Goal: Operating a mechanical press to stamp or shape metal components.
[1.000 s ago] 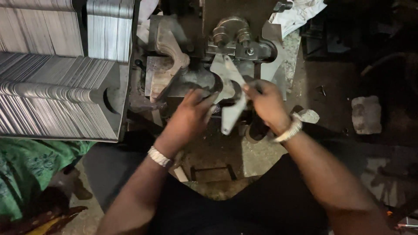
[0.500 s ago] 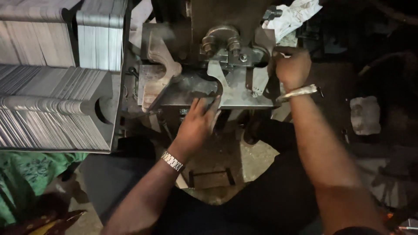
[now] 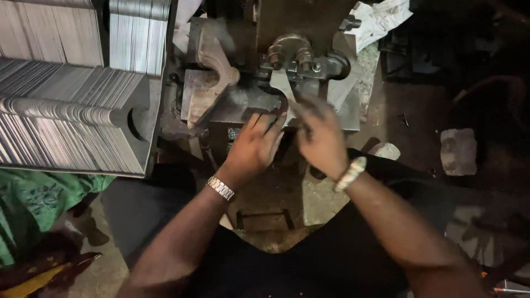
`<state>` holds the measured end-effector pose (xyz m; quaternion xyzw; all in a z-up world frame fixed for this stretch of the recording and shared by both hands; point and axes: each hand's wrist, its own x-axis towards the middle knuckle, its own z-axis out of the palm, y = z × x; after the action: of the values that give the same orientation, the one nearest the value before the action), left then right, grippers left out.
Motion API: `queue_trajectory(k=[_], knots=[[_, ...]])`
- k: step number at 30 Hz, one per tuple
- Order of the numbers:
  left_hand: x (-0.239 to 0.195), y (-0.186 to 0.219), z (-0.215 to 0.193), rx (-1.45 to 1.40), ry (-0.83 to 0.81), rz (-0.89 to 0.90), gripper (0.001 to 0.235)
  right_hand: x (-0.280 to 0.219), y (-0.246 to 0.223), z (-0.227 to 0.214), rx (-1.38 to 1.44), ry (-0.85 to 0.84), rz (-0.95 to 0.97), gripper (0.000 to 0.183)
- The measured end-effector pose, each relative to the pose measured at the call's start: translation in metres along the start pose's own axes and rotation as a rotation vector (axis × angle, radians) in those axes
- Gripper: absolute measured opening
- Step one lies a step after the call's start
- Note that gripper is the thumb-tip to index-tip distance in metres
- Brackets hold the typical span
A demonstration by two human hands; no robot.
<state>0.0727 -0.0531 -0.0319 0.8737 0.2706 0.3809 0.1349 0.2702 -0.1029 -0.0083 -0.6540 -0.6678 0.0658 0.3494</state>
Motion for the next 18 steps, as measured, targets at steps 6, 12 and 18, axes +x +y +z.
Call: queue_trajectory(k=[6,12,18], knots=[[0.005,0.008,-0.018,0.001,-0.054,0.028,0.048,0.0,-0.01,-0.002,-0.122,-0.153,-0.218,0.057],[0.024,0.029,-0.098,-0.309,-0.331,-0.463,0.061,-0.014,-0.017,-0.029,-0.078,-0.14,-0.266,0.025],[0.011,-0.04,-0.09,0.219,0.099,-0.224,0.046,0.019,-0.006,0.006,0.464,-0.195,0.554,0.021]])
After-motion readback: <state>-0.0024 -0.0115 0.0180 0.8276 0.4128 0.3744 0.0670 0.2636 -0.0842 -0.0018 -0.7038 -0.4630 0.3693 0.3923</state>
